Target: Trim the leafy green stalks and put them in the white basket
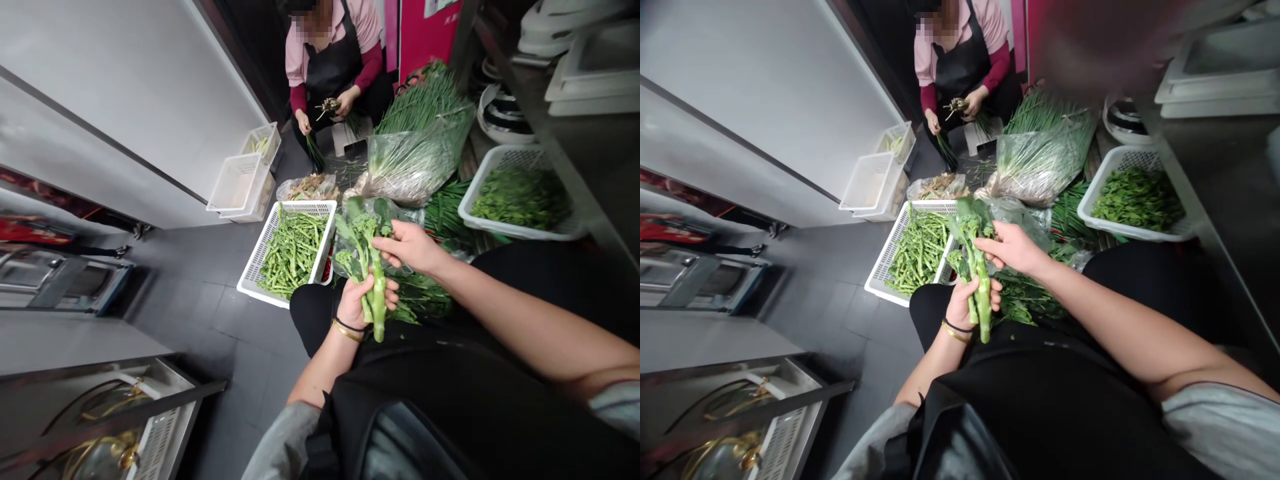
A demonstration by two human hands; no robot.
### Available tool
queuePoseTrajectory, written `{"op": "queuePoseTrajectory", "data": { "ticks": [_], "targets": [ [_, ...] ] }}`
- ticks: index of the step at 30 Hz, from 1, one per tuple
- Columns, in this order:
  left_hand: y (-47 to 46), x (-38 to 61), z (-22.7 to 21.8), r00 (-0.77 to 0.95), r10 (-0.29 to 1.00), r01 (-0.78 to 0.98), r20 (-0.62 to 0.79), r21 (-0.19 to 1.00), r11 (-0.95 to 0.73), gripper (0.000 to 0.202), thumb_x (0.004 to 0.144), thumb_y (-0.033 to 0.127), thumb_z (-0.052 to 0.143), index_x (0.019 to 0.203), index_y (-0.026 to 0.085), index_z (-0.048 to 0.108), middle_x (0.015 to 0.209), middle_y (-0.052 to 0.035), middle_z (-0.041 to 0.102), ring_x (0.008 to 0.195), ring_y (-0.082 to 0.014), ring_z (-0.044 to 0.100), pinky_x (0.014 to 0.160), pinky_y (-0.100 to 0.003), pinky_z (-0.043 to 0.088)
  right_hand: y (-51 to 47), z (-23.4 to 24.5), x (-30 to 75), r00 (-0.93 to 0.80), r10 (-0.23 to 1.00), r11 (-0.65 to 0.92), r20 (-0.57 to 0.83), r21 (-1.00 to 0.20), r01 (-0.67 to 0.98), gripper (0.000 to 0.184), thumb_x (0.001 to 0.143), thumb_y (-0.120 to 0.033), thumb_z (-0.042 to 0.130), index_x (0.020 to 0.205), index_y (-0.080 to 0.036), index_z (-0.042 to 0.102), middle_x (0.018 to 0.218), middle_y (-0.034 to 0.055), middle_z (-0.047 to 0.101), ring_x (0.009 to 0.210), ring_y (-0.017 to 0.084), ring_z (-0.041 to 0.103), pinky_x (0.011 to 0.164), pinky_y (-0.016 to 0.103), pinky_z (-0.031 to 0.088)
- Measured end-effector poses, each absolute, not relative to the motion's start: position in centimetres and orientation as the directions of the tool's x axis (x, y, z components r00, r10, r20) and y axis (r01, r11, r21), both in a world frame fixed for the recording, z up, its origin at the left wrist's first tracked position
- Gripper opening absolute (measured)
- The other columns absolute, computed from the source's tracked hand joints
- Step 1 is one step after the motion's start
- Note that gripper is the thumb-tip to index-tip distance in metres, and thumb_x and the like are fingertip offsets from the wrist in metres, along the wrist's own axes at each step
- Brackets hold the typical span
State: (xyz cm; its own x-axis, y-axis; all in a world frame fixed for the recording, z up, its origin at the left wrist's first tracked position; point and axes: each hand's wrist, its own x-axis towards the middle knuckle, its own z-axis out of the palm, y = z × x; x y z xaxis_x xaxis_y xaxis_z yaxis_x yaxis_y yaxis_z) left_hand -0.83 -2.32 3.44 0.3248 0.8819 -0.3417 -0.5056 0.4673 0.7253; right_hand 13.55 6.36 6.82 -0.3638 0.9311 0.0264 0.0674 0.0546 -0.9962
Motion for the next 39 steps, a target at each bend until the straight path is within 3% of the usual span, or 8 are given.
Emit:
{"op": "queuePoseTrajectory", "data": {
  "ticks": [5,9,14,24,27,32,36,39],
  "targets": [
    [-1.7,-0.2,3.9,-0.043,0.95,-0.581,-0.311,0.781,0.229,0.036,0.066,0.036,0.075,0.085,0.016,0.051,0.068,0.0005,0.059,0.044,-0.0068,0.049,0.035,-0.017,0.036,3.6,5.1,12.5,-0.255,0.944,0.3,0.21,-0.865,0.402,0.031,0.079,-0.043,0.056,0.063,-0.022,0.041,0.048,-0.0031,0.049,0.044,0.011,0.045,0.047,0.024,0.034],
    [-0.7,-1.5,3.9,-0.153,0.934,-0.622,-0.322,0.766,0.162,0.034,0.065,0.037,0.076,0.077,0.016,0.051,0.065,0.0023,0.056,0.043,-0.0045,0.047,0.035,-0.016,0.034,2.1,4.0,13.7,-0.386,0.921,0.156,0.049,-0.956,0.25,0.034,0.079,-0.05,0.055,0.064,-0.022,0.042,0.048,-0.0035,0.048,0.04,0.01,0.041,0.042,0.024,0.031],
    [-1.0,-1.4,4.1,-0.069,0.962,-0.533,-0.266,0.825,0.19,0.032,0.069,0.039,0.072,0.081,0.014,0.056,0.057,0.002,0.055,0.039,-0.0055,0.046,0.035,-0.017,0.032,4.0,4.3,14.9,-0.514,0.831,-0.17,-0.215,-0.976,0.133,0.04,0.077,-0.054,0.057,0.062,-0.021,0.041,0.04,-0.0084,0.037,0.032,0.006,0.03,0.035,0.021,0.023],
    [-1.4,-2.1,3.9,0.015,0.949,-0.5,-0.315,0.819,0.28,0.032,0.069,0.039,0.072,0.079,0.011,0.058,0.057,-0.0021,0.059,0.037,-0.0074,0.048,0.034,-0.018,0.036,5.5,3.2,18.1,-0.68,0.725,0.383,-0.108,-0.757,0.529,0.035,0.049,-0.043,0.079,0.072,-0.021,0.064,0.064,0.0007,0.062,0.056,0.016,0.057,0.048,0.025,0.038],
    [-1.3,-2.2,3.6,0.157,0.937,-0.516,-0.312,0.783,0.348,0.033,0.07,0.038,0.071,0.082,0.01,0.06,0.064,-0.006,0.064,0.041,-0.0096,0.053,0.034,-0.019,0.039,6.7,4.2,17.7,-0.649,0.757,0.198,-0.081,-0.917,0.346,0.044,0.065,-0.048,0.069,0.098,-0.02,0.064,0.08,0.0034,0.068,0.067,0.017,0.063,0.057,0.026,0.046],
    [-1.4,-1.2,3.9,0.188,0.93,-0.505,-0.315,0.781,0.366,0.039,0.07,0.037,0.071,0.093,0.008,0.059,0.07,-0.0081,0.067,0.05,-0.0146,0.061,0.042,-0.022,0.047,7.0,6.0,13.9,-0.432,0.901,0.153,0.044,-0.963,0.221,0.037,0.083,-0.048,0.051,0.062,-0.017,0.053,0.048,-0.001,0.054,0.046,0.011,0.051,0.048,0.023,0.039],
    [-1.9,-0.5,3.9,0.11,0.927,-0.515,-0.36,0.777,0.362,0.033,0.069,0.036,0.072,0.082,0.009,0.058,0.065,-0.0058,0.065,0.045,-0.0128,0.058,0.039,-0.02,0.044,4.9,5.9,13.6,-0.344,0.767,0.633,0.541,-0.555,0.539,0.034,0.088,-0.034,0.049,0.058,-0.017,0.052,0.056,0.0015,0.054,0.052,0.011,0.047,0.053,0.026,0.034],
    [-1.6,-0.5,3.8,0.079,0.898,-0.566,-0.432,0.723,0.397,0.034,0.071,0.039,0.07,0.082,0.009,0.059,0.061,-0.0032,0.061,0.041,-0.0097,0.053,0.036,-0.019,0.041,3.4,5.4,15.0,-0.578,0.491,0.851,0.652,-0.216,0.479,0.03,0.09,-0.029,0.047,0.064,-0.019,0.058,0.056,0.0009,0.053,0.053,0.011,0.046,0.056,0.027,0.033]
  ]
}}
